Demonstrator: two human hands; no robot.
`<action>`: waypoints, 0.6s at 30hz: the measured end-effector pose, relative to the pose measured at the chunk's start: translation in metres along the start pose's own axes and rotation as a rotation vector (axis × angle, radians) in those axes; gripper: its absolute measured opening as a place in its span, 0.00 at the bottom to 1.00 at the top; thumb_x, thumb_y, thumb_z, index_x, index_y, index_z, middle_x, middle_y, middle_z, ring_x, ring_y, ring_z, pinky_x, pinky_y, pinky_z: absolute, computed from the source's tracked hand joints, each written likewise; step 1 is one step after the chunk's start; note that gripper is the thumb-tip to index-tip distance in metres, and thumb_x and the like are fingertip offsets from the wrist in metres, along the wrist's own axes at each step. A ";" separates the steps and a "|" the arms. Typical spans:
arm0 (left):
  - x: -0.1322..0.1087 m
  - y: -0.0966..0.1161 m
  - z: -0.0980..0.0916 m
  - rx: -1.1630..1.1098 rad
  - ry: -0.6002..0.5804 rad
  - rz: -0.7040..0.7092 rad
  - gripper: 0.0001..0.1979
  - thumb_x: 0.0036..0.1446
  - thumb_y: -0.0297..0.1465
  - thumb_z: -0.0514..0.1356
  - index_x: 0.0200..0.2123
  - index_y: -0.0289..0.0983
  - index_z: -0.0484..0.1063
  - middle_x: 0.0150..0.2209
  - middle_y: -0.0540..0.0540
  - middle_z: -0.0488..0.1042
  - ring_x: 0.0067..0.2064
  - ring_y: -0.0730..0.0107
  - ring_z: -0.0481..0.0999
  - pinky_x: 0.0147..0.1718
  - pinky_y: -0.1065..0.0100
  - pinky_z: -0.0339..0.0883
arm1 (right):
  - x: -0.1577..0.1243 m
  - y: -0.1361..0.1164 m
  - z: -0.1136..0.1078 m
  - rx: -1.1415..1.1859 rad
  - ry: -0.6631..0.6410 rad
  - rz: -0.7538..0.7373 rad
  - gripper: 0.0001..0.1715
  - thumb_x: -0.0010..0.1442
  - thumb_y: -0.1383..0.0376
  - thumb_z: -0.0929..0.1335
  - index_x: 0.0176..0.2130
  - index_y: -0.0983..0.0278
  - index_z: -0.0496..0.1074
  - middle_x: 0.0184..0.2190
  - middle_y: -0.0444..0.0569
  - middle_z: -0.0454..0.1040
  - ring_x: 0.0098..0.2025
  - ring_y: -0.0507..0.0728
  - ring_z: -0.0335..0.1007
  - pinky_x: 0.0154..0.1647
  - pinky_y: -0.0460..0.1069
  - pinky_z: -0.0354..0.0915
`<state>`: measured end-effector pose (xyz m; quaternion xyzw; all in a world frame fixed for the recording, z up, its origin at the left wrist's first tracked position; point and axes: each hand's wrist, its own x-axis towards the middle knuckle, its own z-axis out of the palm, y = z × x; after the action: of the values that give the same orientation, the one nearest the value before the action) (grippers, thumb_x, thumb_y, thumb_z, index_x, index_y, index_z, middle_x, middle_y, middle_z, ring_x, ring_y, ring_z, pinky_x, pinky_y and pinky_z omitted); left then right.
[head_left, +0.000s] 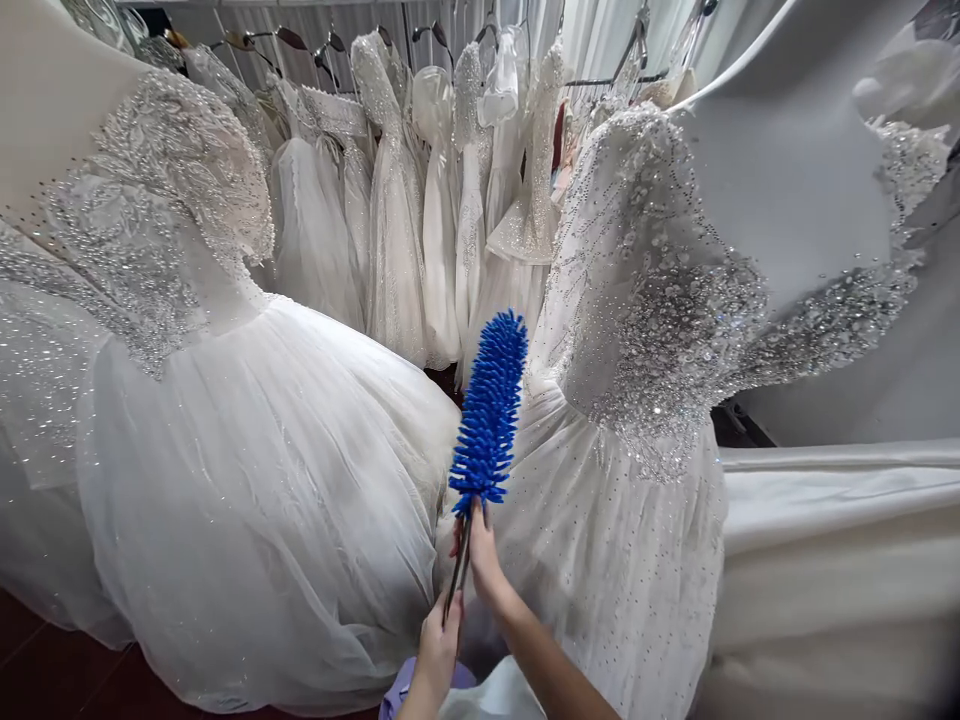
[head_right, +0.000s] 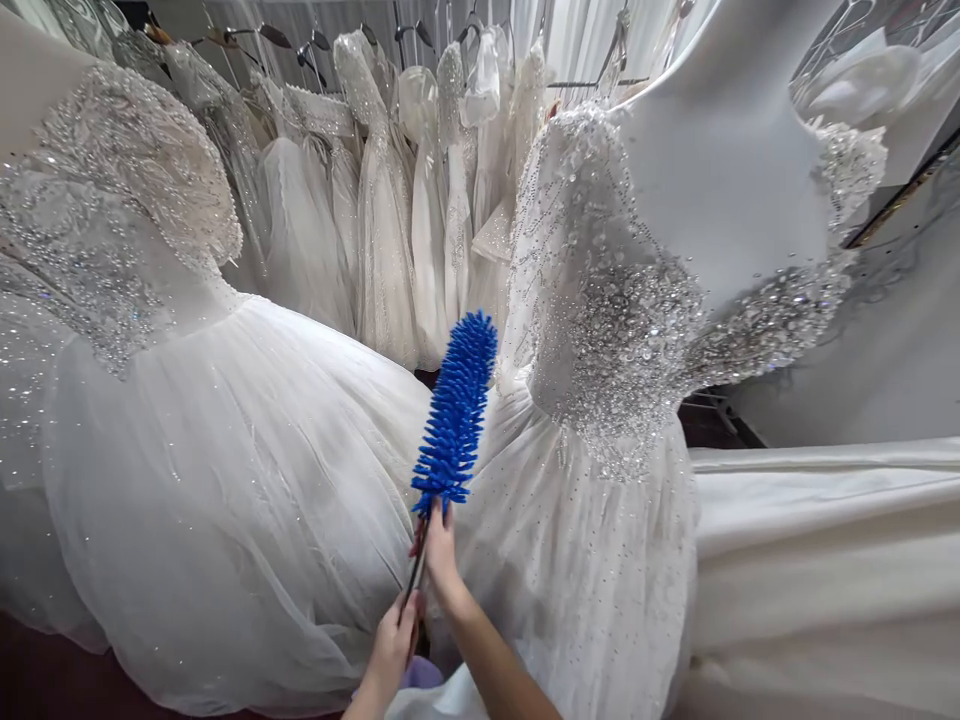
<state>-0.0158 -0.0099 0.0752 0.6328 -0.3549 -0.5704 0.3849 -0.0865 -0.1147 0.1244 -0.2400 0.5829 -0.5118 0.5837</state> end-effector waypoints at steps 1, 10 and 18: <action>0.001 0.002 0.009 -0.005 -0.052 -0.032 0.37 0.37 0.68 0.51 0.29 0.39 0.69 0.14 0.52 0.66 0.19 0.67 0.69 0.19 0.68 0.61 | 0.005 -0.003 -0.010 -0.015 0.025 0.048 0.27 0.58 0.40 0.58 0.32 0.60 0.60 0.15 0.35 0.63 0.12 0.49 0.60 0.12 0.45 0.58; -0.003 -0.042 0.012 -0.131 -0.092 -0.417 0.41 0.16 0.73 0.46 0.19 0.42 0.58 0.08 0.59 0.54 0.09 0.80 0.50 0.09 0.74 0.43 | 0.020 0.063 -0.021 -0.146 -0.008 0.381 0.20 0.65 0.54 0.59 0.24 0.61 0.60 0.11 0.38 0.62 0.10 0.50 0.61 0.11 0.44 0.57; -0.022 -0.032 -0.021 -0.069 0.098 -0.171 0.36 0.34 0.69 0.49 0.22 0.40 0.62 0.11 0.60 0.51 0.13 0.80 0.48 0.14 0.73 0.42 | -0.014 0.039 0.028 -0.015 -0.133 0.293 0.23 0.60 0.47 0.62 0.26 0.61 0.60 0.14 0.36 0.62 0.11 0.47 0.58 0.12 0.43 0.56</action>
<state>0.0035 0.0257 0.0574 0.6744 -0.2608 -0.5812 0.3733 -0.0455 -0.0974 0.1022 -0.1900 0.5756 -0.3998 0.6876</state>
